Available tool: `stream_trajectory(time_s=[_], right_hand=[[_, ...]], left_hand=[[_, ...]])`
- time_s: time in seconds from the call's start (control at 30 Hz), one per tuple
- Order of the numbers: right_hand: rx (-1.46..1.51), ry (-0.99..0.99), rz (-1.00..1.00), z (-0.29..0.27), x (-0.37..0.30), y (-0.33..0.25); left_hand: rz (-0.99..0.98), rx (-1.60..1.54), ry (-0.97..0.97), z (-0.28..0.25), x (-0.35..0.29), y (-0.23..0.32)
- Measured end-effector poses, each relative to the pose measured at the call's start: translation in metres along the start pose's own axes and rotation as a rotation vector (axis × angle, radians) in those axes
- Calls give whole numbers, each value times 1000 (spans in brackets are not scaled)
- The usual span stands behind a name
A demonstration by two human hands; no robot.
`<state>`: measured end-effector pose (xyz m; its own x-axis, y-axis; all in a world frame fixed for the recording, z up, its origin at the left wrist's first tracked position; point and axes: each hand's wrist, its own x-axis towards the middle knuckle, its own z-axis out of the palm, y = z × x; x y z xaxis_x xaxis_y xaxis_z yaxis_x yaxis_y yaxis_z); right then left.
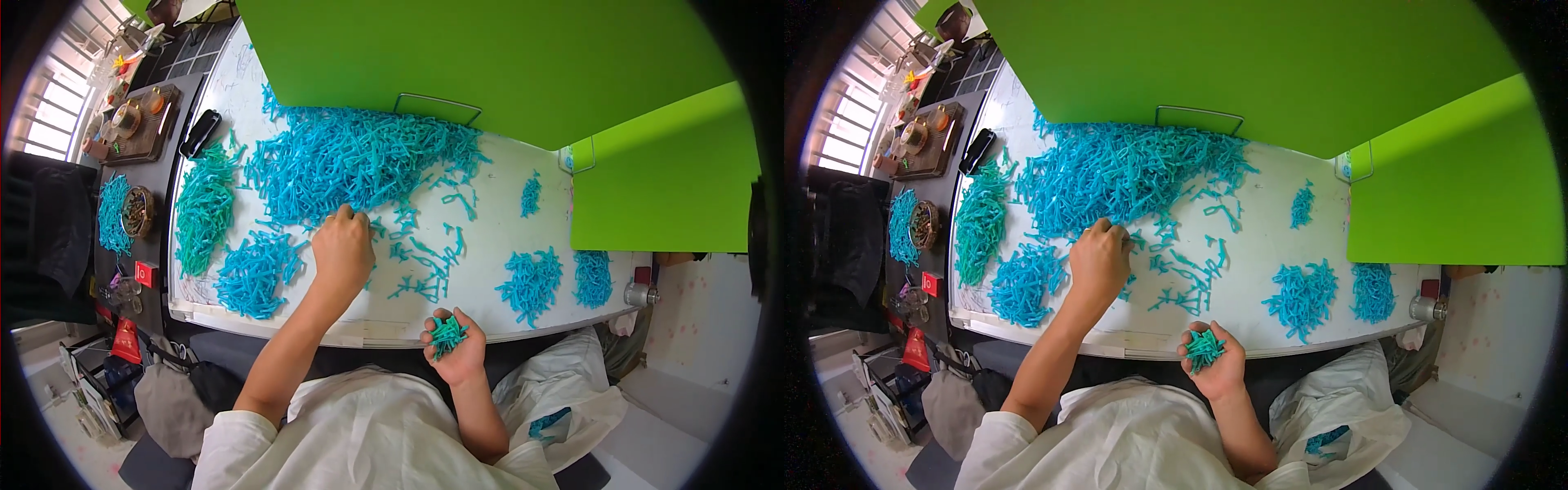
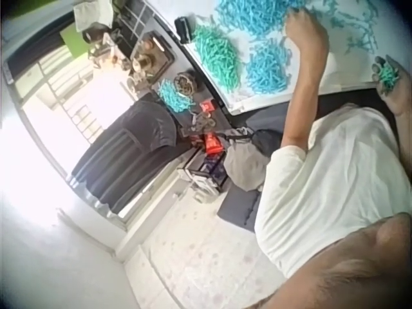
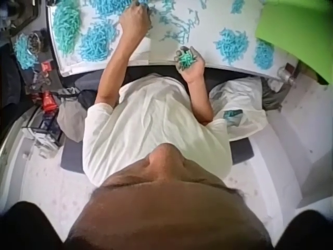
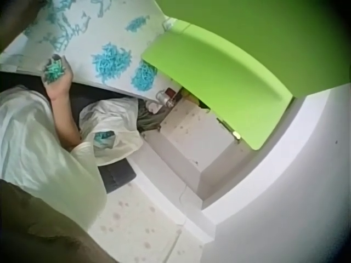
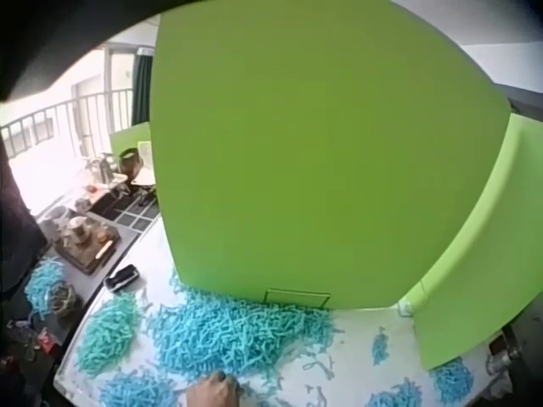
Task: Assembling small plastic toy components by hand at an industrial workbench.
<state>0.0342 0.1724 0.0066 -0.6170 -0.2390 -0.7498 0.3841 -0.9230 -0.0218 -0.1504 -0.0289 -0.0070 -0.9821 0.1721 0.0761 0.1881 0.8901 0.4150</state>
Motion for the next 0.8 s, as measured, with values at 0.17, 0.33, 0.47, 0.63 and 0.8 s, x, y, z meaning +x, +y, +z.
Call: stream_trajectory(time_s=[0.17, 0.33, 0.47, 0.63, 0.8], right_hand=[[-12, 0, -5, -6, 0, -3], [-21, -17, -25, -10, 4, -4], [31, -47, -36, -5, 8, -4], [-3, -56, -71, -2, 9, -2], [-16, -45, -70, -5, 6, 1]], left_hand=[[18, -92, -59, -5, -1, 0], [-35, -382, -99, -28, -9, 3], [-139, -606, -200, -45, -29, 14], [-206, -726, -223, -46, -76, 24], [-249, -768, -265, -44, -118, 20]])
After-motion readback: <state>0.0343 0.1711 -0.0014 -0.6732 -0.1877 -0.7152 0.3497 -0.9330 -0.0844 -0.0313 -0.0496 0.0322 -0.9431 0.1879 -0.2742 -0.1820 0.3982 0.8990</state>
